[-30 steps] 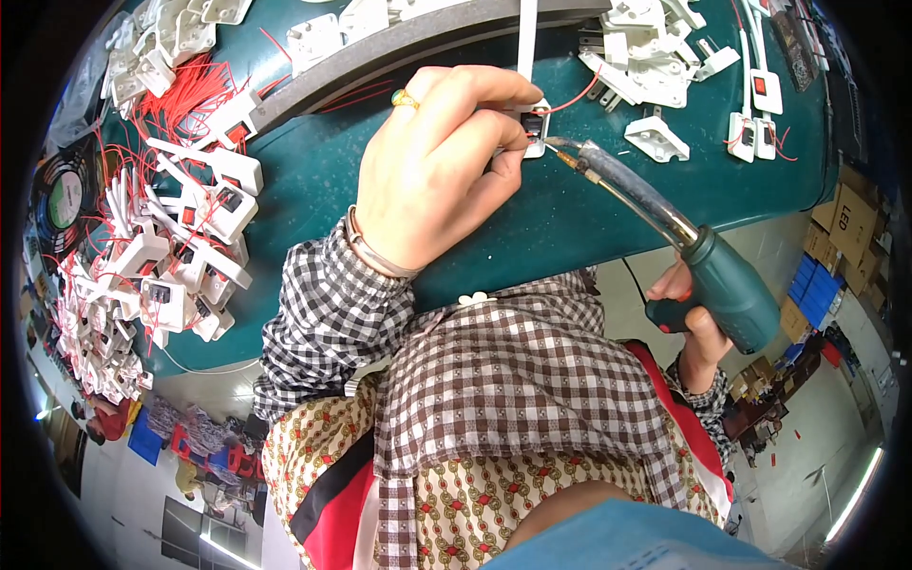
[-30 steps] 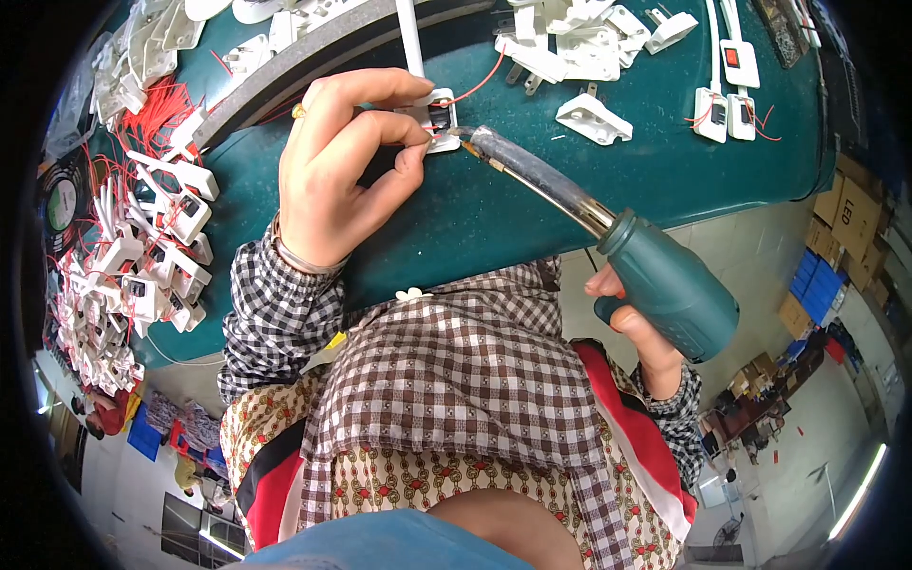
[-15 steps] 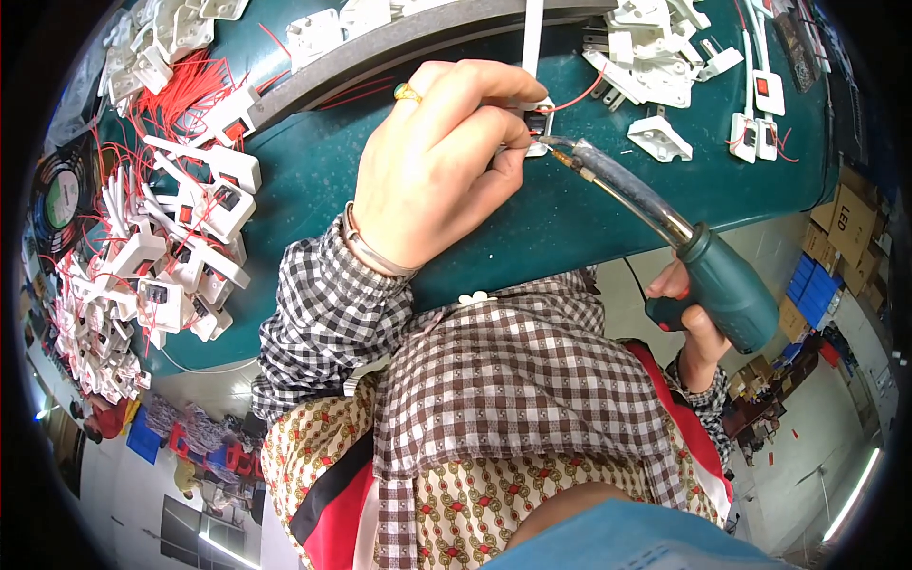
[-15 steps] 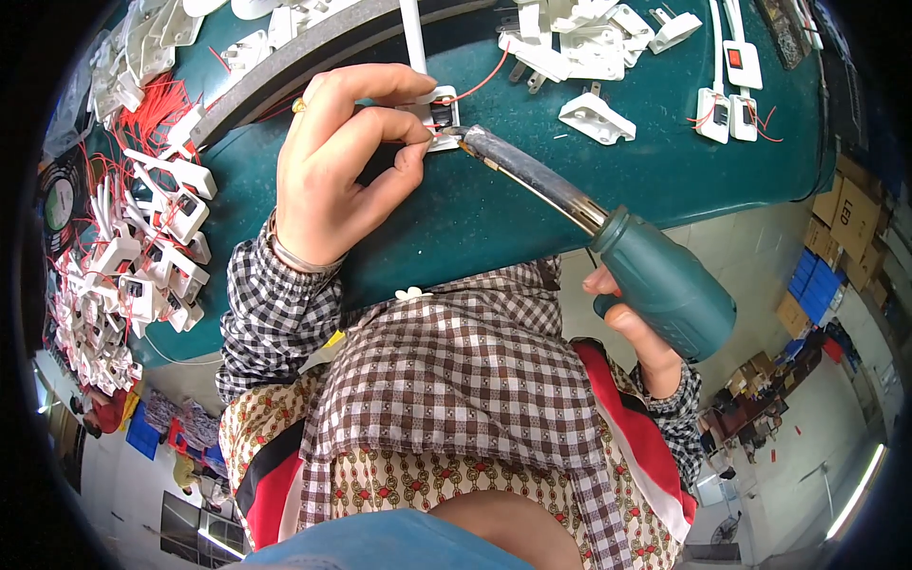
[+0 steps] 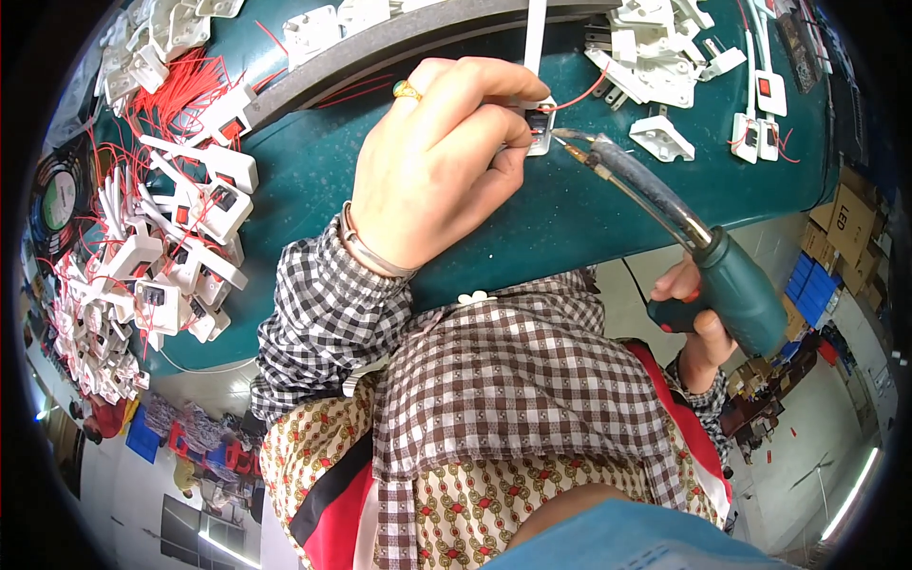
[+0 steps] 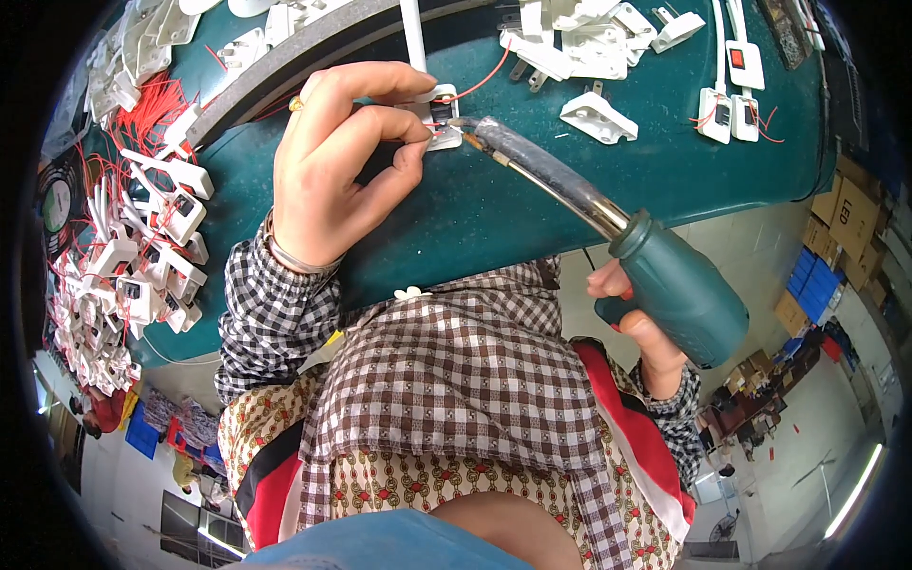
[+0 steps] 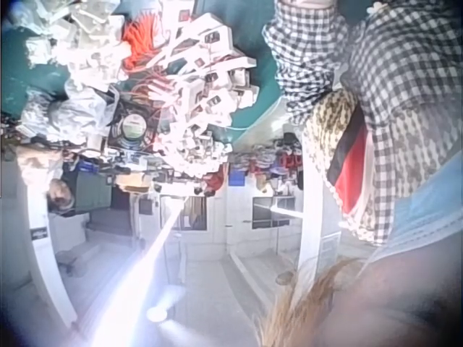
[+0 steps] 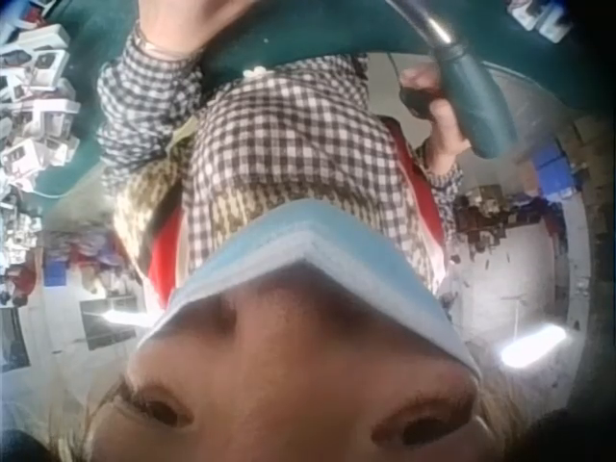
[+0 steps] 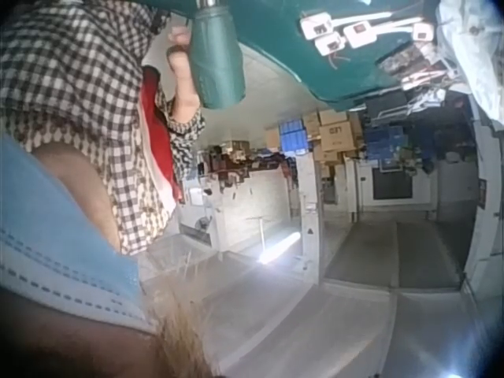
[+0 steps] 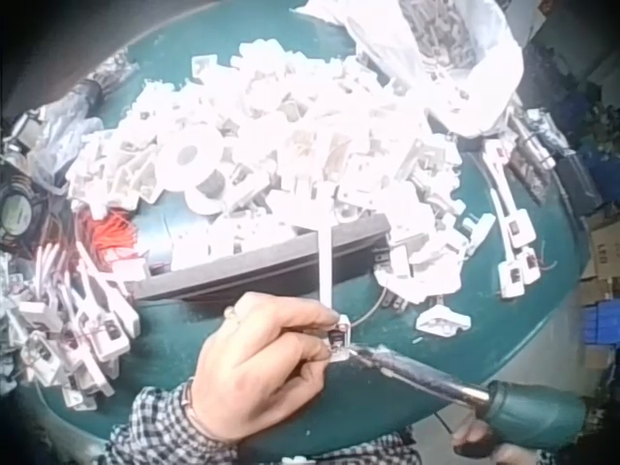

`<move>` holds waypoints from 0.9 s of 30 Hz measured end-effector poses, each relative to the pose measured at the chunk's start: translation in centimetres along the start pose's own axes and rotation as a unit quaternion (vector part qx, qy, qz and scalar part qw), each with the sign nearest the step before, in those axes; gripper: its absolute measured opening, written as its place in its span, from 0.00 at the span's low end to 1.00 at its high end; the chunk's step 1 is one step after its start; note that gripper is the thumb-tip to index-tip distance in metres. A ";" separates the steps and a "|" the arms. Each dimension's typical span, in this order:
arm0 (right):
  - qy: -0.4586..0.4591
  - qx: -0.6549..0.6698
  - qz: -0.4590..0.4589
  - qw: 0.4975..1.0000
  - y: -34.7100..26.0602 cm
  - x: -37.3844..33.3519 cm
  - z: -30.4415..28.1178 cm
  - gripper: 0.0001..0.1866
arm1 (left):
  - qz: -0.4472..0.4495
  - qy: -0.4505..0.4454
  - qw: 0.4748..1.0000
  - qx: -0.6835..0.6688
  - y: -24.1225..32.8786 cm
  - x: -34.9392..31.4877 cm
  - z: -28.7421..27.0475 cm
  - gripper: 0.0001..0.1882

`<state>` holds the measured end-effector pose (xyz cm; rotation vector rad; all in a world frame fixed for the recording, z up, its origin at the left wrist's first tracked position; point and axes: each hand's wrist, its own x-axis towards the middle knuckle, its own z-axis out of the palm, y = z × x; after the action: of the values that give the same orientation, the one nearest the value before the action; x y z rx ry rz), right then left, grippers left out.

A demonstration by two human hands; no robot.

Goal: The person solders red wires into plastic light fixture components with a soldering iron at an industrial workbench.

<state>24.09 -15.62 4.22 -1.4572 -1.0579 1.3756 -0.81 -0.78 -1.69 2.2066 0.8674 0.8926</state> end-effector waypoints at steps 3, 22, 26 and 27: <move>0.025 0.047 0.049 0.997 -0.4 -0.2 0.0 0.25 | 0.001 0.000 1.000 -0.001 0.0 0.1 0.0 0.10; 0.092 0.361 -0.105 0.922 3.5 1.8 -7.4 0.33 | -0.069 -0.029 0.996 0.038 1.3 -1.1 0.2 0.29; 0.018 0.472 -0.117 0.874 4.7 3.3 -8.9 0.30 | -0.050 0.040 0.993 0.100 2.2 -1.4 0.3 0.25; -0.007 0.484 -0.116 0.867 5.0 3.6 -8.8 0.30 | -0.048 0.041 0.993 0.102 2.5 -1.8 0.4 0.25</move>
<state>33.20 -13.88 -1.28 -0.5476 -0.3793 1.4108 -0.70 -3.79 -0.77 2.2911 1.1390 0.8868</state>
